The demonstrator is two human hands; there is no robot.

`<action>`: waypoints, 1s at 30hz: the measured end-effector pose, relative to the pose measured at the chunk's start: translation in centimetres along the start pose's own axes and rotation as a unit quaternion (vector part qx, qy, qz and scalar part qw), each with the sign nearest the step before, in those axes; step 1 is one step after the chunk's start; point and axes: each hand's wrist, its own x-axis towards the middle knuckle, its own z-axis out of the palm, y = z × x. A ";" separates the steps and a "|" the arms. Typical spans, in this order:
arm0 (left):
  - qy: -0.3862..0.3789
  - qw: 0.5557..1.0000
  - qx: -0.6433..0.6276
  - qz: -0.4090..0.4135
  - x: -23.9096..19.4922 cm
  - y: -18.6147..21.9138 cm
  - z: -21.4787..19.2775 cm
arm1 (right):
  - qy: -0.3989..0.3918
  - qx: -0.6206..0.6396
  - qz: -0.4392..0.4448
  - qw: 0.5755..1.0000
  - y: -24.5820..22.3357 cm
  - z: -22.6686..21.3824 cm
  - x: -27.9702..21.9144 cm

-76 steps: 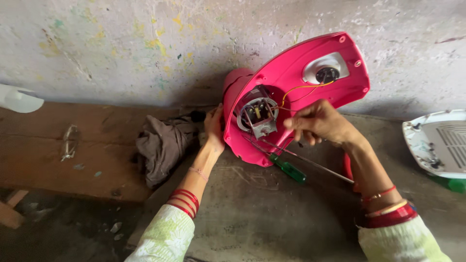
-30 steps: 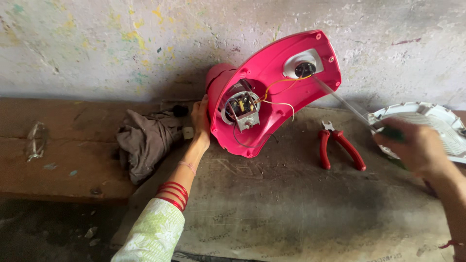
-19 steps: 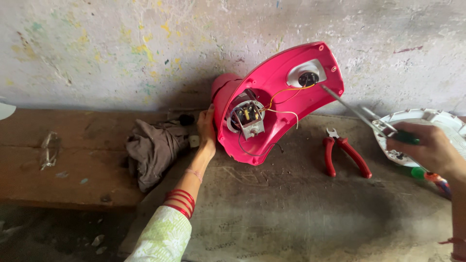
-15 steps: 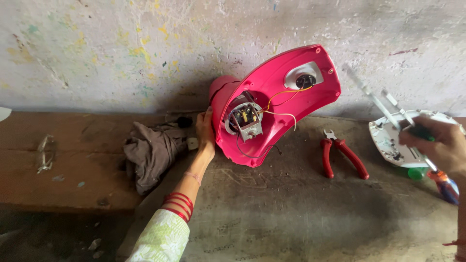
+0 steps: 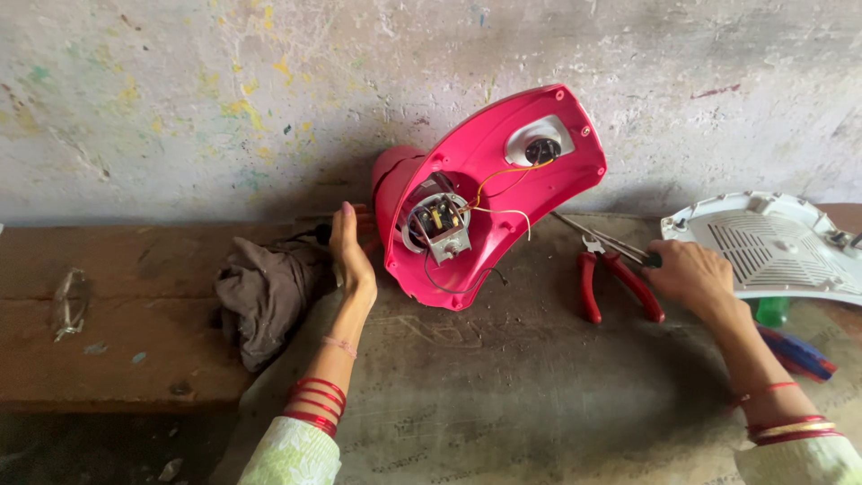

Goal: The person unscrews internal components from a pink plastic appliance housing using a screwdriver, removes the motor unit, and wipes a black rubber ring with a brown cloth.

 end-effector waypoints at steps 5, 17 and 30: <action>-0.087 0.959 0.078 0.257 -2.2 2.3 0.7 | -0.006 0.012 -0.002 1.000 -0.4 0.0 -0.1; -0.162 0.877 0.221 0.394 -6.0 7.8 2.1 | 0.053 0.096 -0.024 0.994 -6.0 -5.7 -0.1; -0.032 0.890 0.256 0.376 -2.4 7.4 -0.8 | 0.352 0.464 -0.214 0.784 -14.3 -2.4 0.3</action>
